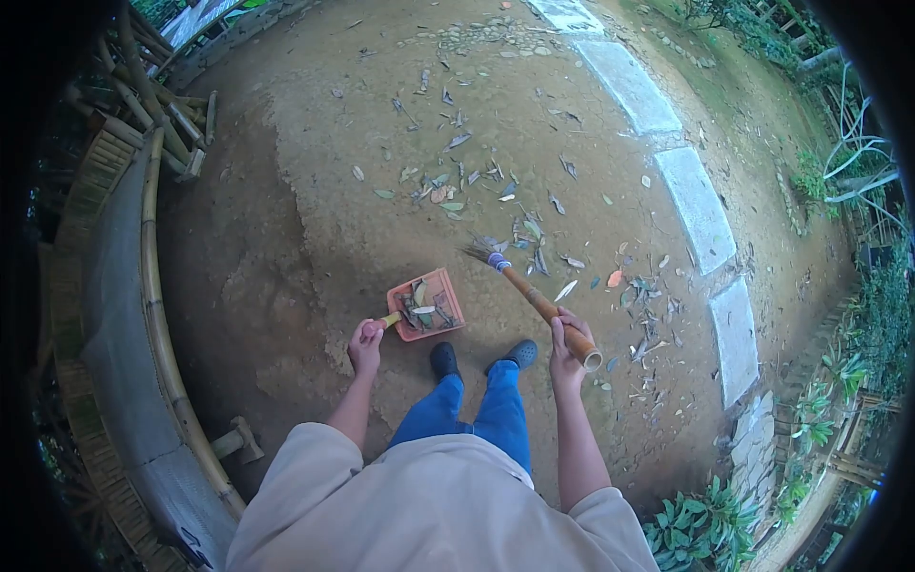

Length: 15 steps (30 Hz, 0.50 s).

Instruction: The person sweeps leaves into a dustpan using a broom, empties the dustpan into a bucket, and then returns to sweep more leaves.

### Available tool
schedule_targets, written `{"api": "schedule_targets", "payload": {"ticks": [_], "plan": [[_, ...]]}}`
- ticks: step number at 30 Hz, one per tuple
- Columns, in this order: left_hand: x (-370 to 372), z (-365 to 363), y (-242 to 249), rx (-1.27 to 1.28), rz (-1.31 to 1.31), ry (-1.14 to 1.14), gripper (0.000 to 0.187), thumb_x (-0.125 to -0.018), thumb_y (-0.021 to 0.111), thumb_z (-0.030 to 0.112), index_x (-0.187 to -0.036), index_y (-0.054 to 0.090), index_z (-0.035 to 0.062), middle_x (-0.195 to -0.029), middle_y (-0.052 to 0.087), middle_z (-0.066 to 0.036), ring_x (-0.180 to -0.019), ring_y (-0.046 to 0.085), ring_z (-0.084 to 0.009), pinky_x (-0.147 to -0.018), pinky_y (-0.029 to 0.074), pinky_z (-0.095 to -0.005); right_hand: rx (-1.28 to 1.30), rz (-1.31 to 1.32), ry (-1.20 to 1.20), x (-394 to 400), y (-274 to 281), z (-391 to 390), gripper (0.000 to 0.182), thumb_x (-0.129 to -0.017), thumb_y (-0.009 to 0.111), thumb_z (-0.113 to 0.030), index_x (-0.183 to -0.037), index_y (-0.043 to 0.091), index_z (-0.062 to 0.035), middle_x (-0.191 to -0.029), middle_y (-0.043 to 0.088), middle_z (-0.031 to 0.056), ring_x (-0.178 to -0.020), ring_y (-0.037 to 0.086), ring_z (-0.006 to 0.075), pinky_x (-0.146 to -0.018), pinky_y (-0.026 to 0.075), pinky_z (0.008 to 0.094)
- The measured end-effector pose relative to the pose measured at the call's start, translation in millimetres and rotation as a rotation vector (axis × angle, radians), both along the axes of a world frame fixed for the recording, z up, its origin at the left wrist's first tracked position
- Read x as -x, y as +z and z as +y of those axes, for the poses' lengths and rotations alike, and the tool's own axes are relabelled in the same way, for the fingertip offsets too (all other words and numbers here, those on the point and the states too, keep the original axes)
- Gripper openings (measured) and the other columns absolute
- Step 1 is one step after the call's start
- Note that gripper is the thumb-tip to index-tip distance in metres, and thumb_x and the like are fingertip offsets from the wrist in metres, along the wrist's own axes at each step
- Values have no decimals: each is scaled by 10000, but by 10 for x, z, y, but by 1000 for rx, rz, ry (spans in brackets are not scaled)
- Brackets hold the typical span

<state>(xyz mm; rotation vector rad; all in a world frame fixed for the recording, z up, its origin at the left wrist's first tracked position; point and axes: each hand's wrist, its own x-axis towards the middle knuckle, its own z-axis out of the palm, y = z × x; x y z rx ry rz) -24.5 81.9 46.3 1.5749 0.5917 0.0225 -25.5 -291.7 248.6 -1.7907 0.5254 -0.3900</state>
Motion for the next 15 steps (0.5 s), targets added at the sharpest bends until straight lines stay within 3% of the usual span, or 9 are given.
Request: {"api": "schedule_targets", "payload": {"ticks": [15], "plan": [[-713,-757,59,-27,45,66,361,-853,713,12,-1196,601,-2,-1119,628,-86,-1071,623,-188,-967,505,-304,84,-26,-68,-306,-182,-503,121,-921,680,-98,-990,625,-16,-1160,646,154,-1121,600,232,-1026,447,366]]}}
